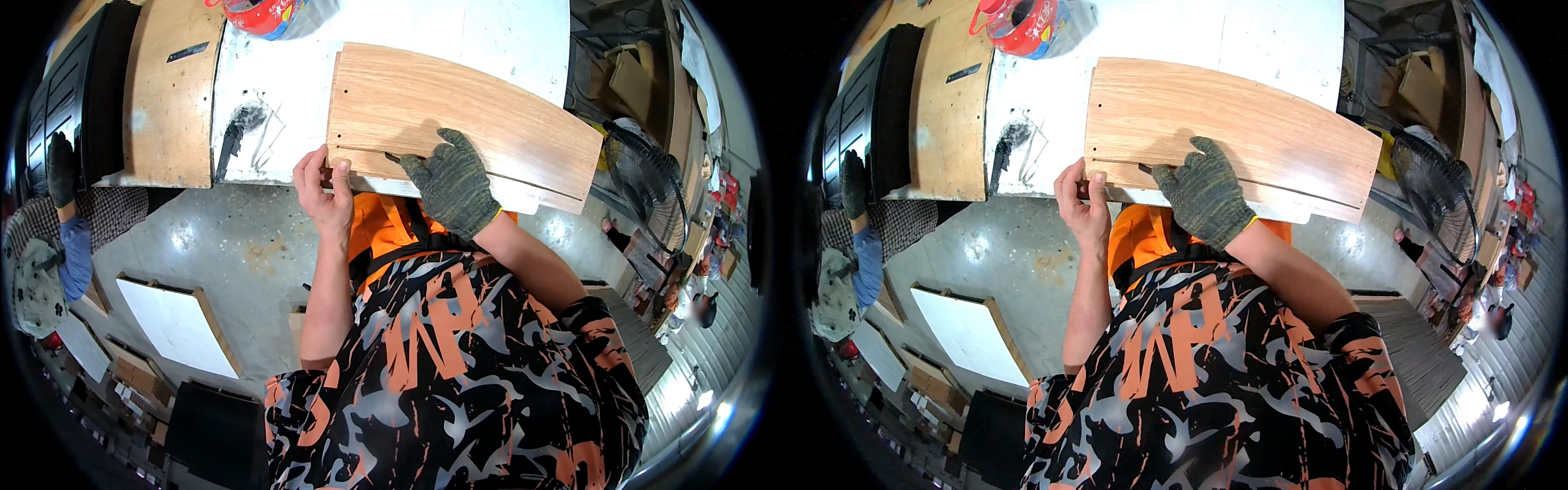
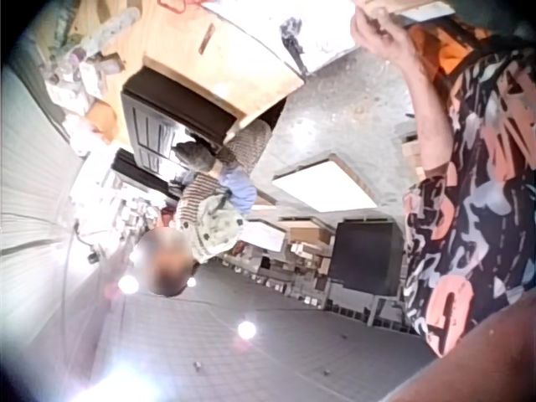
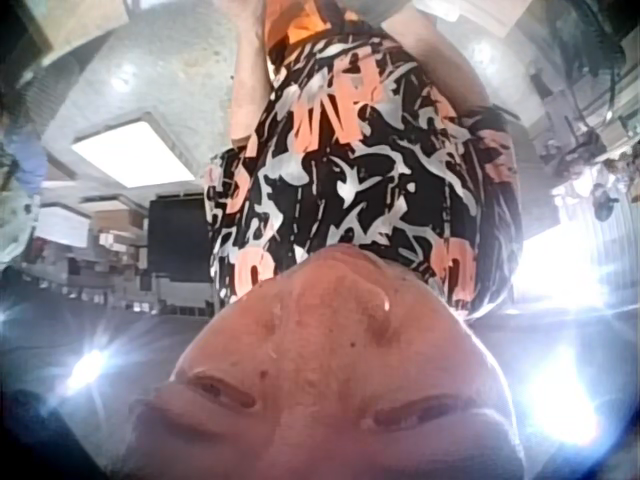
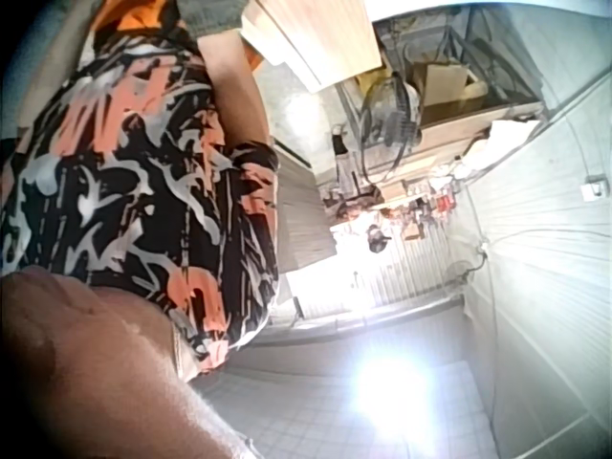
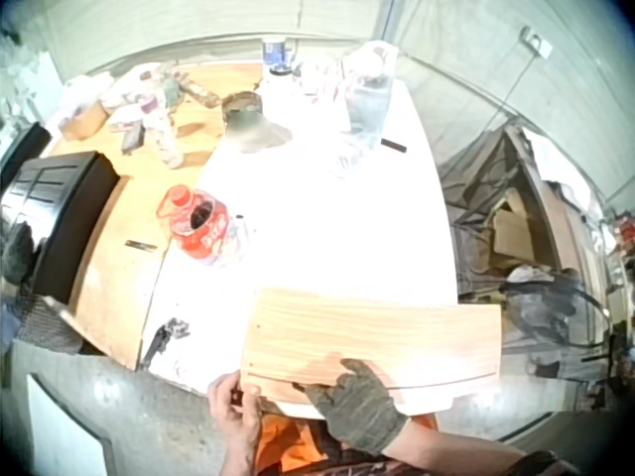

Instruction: The person uses a utility knife to scrape the edges of wooden boards on a table. They pick up individual boards from a stack, place them on the table, and run the blade along the laminate or veneer edges to clean and trim them.

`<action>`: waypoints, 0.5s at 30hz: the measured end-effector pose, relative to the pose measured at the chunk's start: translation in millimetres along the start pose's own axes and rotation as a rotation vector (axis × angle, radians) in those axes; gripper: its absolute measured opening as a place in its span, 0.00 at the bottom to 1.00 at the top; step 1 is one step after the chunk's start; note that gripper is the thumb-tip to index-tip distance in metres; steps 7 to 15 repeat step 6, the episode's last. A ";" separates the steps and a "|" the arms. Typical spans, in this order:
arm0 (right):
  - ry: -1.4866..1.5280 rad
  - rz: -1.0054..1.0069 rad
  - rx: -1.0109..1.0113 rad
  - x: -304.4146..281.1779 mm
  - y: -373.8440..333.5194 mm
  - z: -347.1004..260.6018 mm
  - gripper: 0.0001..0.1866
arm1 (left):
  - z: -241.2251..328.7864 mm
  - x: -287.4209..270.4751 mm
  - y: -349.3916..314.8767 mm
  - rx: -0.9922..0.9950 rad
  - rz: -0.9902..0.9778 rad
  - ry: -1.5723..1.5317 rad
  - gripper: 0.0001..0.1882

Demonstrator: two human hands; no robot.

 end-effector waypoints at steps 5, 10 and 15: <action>-0.071 -0.023 -0.042 -2.9 -19.4 11.4 0.17 | 2.2 -1.0 0.2 -0.005 -0.012 0.033 0.18; -0.072 -0.021 -0.039 -2.9 -19.7 11.7 0.17 | 2.1 -0.2 0.1 -0.004 -0.011 0.024 0.18; -0.072 -0.021 -0.039 -2.9 -19.7 11.7 0.17 | 2.1 -0.2 0.1 -0.004 -0.011 0.024 0.18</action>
Point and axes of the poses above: each hand's wrist, its own y-axis towards the middle knuckle, its own x-axis out of the palm, z = x × y, the point moved 5 cm from there along y, towards the middle knuckle, and after that the axes turned 4 degrees about -x, right-handed, at the moved point
